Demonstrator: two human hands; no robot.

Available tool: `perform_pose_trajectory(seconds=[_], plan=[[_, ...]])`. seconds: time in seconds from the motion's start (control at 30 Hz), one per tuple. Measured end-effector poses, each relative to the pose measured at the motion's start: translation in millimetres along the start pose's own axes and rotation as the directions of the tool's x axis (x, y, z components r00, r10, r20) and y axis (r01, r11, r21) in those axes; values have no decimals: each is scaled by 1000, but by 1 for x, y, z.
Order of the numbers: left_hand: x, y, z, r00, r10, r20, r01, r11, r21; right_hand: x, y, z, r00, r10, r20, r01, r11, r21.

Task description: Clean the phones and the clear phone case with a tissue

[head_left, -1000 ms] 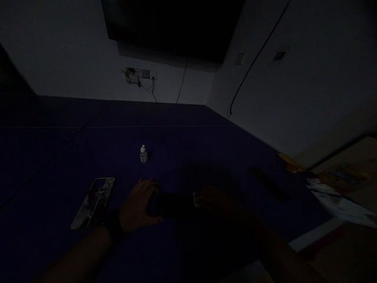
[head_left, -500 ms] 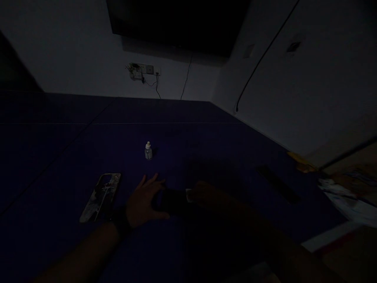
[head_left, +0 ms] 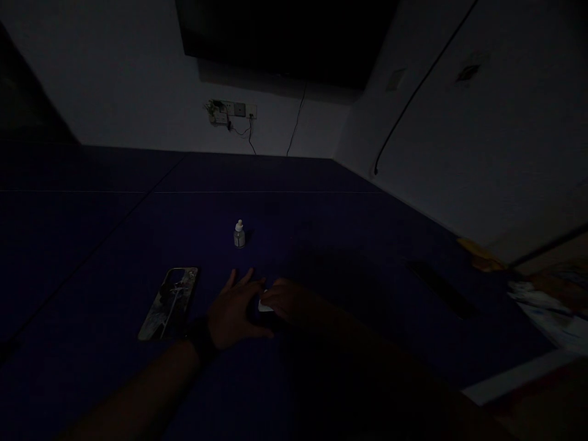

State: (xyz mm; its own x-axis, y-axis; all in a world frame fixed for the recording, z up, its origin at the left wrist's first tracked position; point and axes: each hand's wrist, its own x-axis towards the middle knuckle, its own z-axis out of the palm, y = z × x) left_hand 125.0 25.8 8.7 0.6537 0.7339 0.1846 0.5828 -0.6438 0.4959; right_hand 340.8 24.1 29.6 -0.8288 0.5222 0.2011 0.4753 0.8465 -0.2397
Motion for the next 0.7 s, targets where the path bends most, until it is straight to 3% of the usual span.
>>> perform_pose_trajectory(seconds=[0.07, 0.13, 0.2, 0.3, 0.37, 0.6, 0.7], plan=[[0, 2, -1, 1000, -12, -6, 12, 1000, 6, -17, 3, -13, 990, 89, -107, -84, 995, 52], [-1, 3, -2, 1000, -16, -8, 16, 1000, 6, -45, 6, -28, 975, 172, -139, -161, 983, 89], [-2, 3, -3, 1000, -3, -12, 3, 1000, 1, -76, 9, -39, 962, 258, -85, -248, 962, 112], [-2, 2, -2, 1000, 27, -2, -27, 1000, 4, -115, 8, -41, 953, 299, 50, -303, 945, 122], [-2, 1, -2, 1000, 25, 12, -25, 1000, 8, -128, 4, -37, 950, 303, 74, -311, 942, 125], [-2, -2, -3, 999, 31, 23, -31, 1000, -1, -106, -8, -23, 911, 394, 120, -409, 900, 148], [-1, -2, -4, 998, 3, 63, -4, 1000, 7, -83, -6, -16, 935, 321, 149, -341, 931, 133]])
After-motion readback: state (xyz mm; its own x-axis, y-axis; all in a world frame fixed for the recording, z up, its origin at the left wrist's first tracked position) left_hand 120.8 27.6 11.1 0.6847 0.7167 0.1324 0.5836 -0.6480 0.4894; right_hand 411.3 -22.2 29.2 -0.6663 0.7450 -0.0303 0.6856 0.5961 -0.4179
